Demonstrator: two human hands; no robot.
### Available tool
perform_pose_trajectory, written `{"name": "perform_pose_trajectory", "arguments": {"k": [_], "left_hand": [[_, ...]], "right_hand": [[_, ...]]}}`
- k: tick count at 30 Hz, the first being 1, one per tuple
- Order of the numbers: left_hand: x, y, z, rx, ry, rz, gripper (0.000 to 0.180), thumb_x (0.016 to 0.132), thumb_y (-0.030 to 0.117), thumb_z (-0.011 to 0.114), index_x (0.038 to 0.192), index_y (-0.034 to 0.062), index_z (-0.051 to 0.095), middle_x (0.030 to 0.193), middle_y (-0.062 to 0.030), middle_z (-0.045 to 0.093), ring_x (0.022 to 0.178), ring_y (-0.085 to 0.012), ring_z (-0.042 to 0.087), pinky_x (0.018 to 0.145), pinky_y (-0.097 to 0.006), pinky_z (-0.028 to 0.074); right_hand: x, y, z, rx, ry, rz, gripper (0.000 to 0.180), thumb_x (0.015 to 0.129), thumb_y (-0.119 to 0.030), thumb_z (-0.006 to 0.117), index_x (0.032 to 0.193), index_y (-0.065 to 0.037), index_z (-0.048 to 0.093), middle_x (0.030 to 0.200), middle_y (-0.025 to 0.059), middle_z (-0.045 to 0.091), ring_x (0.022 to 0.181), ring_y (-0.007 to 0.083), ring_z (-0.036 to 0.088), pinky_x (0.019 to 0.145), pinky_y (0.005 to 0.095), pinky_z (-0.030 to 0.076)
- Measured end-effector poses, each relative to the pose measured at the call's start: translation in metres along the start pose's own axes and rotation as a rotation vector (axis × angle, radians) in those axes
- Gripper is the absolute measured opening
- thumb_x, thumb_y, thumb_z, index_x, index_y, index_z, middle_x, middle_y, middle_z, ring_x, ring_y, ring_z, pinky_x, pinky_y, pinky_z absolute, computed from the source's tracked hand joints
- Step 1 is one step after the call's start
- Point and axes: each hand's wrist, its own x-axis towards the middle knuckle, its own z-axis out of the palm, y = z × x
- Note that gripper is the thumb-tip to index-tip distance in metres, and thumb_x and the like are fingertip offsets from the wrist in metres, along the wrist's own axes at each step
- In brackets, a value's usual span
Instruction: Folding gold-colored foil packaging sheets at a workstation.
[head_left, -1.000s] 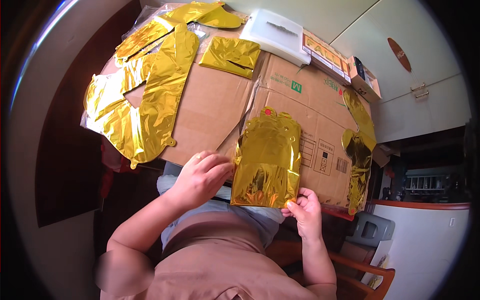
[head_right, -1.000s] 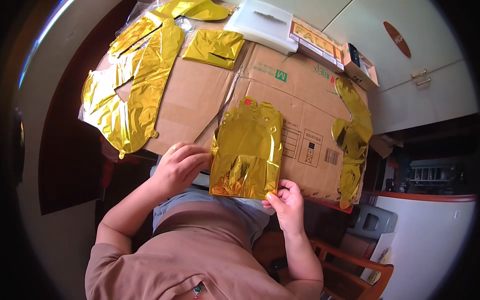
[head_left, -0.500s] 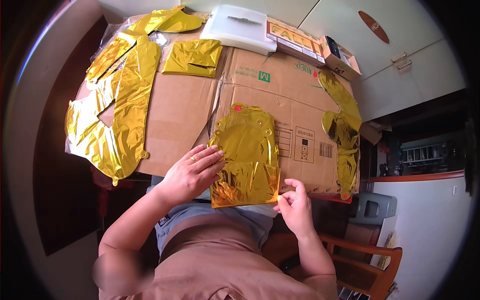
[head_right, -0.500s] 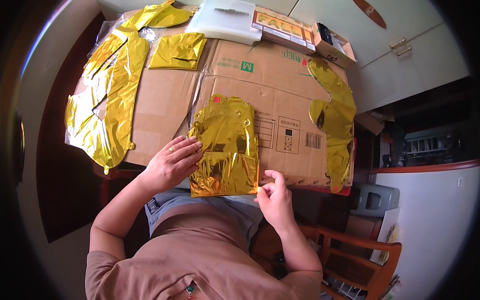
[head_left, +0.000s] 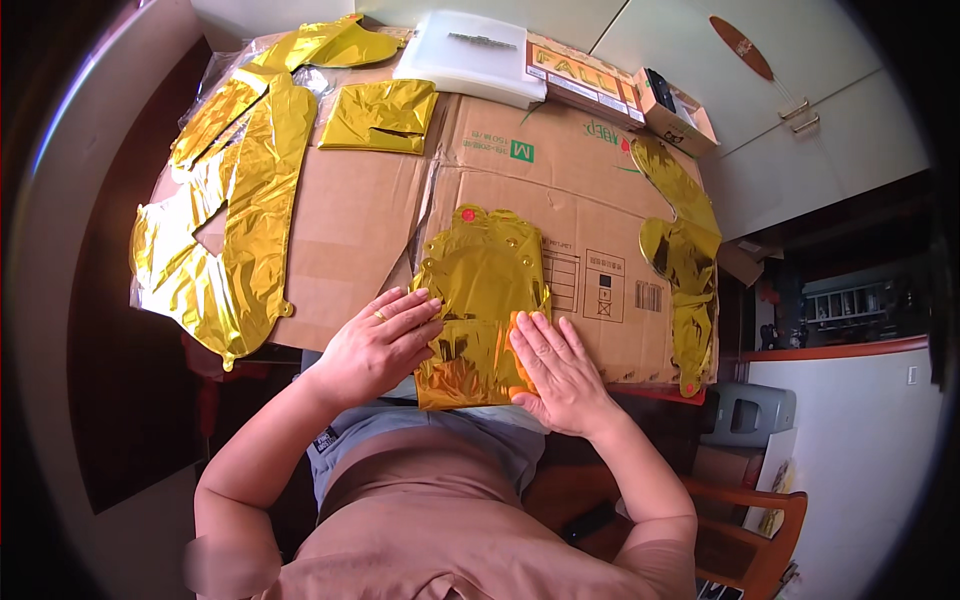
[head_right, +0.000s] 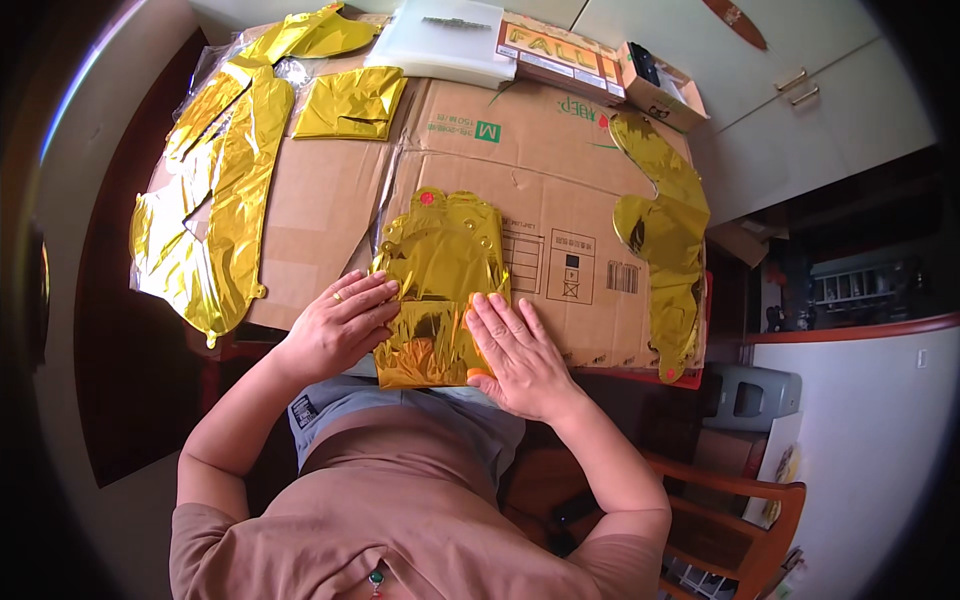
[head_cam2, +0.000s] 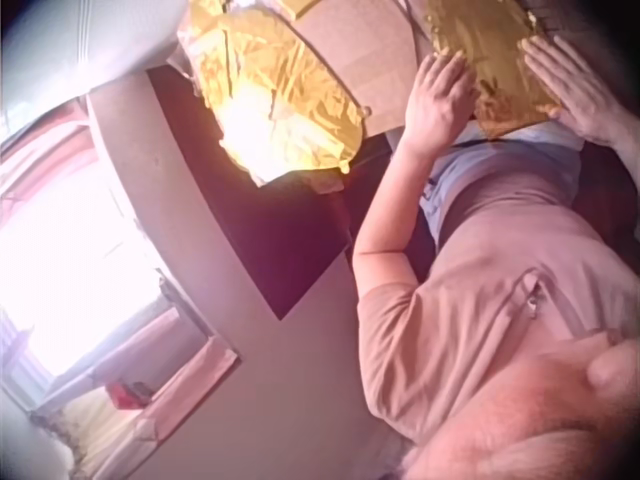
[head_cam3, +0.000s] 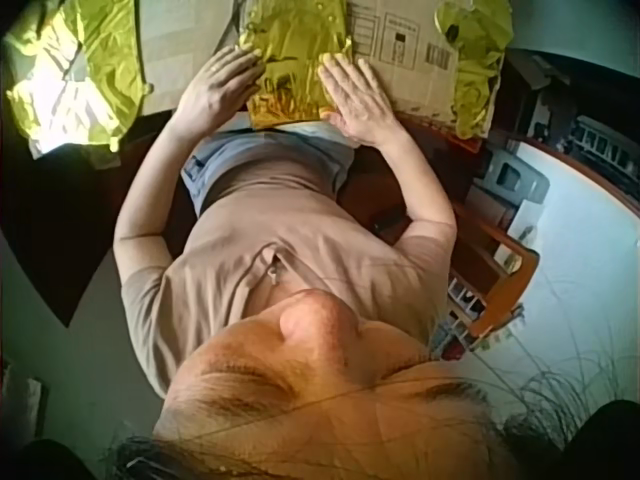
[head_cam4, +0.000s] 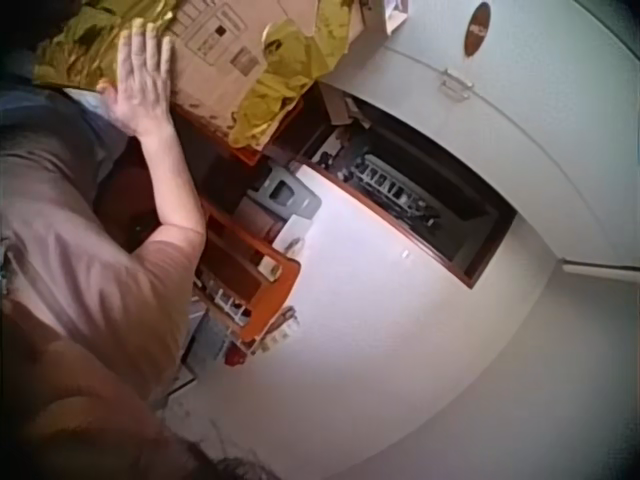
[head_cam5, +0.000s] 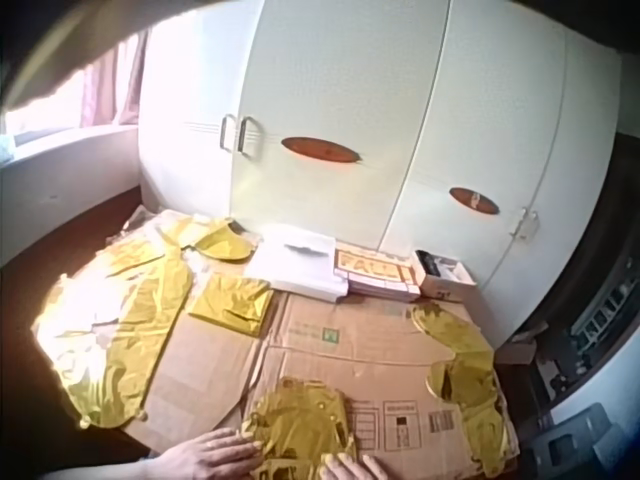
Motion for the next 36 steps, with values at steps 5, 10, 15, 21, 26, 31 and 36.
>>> {"name": "perform_pose_trajectory", "arguments": {"k": [5,10,15,21,26,31,36], "left_hand": [[-0.001,0.002,-0.003,-0.024,0.083,0.011,0.035,0.086,0.019,0.077,0.119,0.0074,0.07,0.136,-0.0113,0.063,0.134,-0.0317,0.056,0.116,-0.048,0.042],[-0.033,-0.002,-0.008,0.081,0.159,0.178,0.039,0.081,0.013,0.076,0.119,0.0094,0.07,0.135,-0.011,0.062,0.134,-0.0306,0.056,0.114,-0.051,0.042],[-0.055,0.009,0.01,0.276,0.209,0.171,0.038,0.078,0.01,0.075,0.115,0.0154,0.073,0.124,-0.0066,0.067,0.124,-0.0293,0.062,0.112,-0.05,0.042],[-0.039,0.013,0.019,0.265,0.243,0.106,0.03,0.081,0.017,0.071,0.11,0.0142,0.074,0.119,-0.0038,0.068,0.121,-0.0258,0.063,0.106,-0.047,0.045],[-0.039,0.014,0.014,0.195,0.244,0.123,0.026,0.085,0.017,0.069,0.11,0.0127,0.074,0.115,-0.0045,0.069,0.115,-0.0237,0.067,0.104,-0.045,0.048],[-0.033,0.008,0.004,0.108,0.235,0.183,0.026,0.084,0.012,0.071,0.109,0.0079,0.072,0.111,-0.0075,0.071,0.107,-0.0254,0.072,0.099,-0.045,0.052],[-0.027,0.003,-0.002,0.075,0.221,0.25,0.024,0.086,0.011,0.073,0.108,0.0039,0.07,0.108,-0.0112,0.072,0.102,-0.0267,0.073,0.092,-0.042,0.056]], "right_hand": [[-0.001,0.008,-0.011,0.19,0.127,-0.026,0.07,0.1,-0.047,0.056,0.152,-0.001,0.046,0.159,0.0182,0.042,0.15,0.0333,0.036,0.125,0.0518,0.022],[-0.02,0.026,-0.021,0.102,0.387,-0.065,0.046,0.094,-0.023,0.061,0.134,-0.002,0.061,0.137,0.0178,0.062,0.131,0.0345,0.058,0.117,0.052,0.039],[-0.031,0.022,0.004,-0.128,0.394,-0.131,0.049,0.086,-0.01,0.065,0.135,-0.007,0.057,0.139,0.0162,0.06,0.128,0.0341,0.059,0.116,0.0526,0.04],[-0.018,0.008,0.017,-0.223,0.446,-0.066,0.031,0.092,-0.014,0.068,0.122,-0.008,0.068,0.13,0.0108,0.068,0.126,0.0306,0.062,0.116,0.0533,0.039],[-0.02,0.004,0.01,-0.132,0.424,-0.089,0.034,0.09,-0.016,0.069,0.123,-0.008,0.068,0.128,0.0112,0.069,0.124,0.03,0.063,0.115,0.0536,0.039],[-0.012,0.008,-0.004,-0.027,0.424,-0.095,0.036,0.088,-0.016,0.071,0.122,-0.007,0.068,0.124,0.0111,0.07,0.115,0.0278,0.067,0.112,0.052,0.042],[0.005,0.022,-0.015,-0.031,0.41,-0.108,0.03,0.09,-0.012,0.067,0.119,-0.004,0.069,0.117,0.0103,0.07,0.107,0.0266,0.066,0.103,0.0471,0.048]]}}
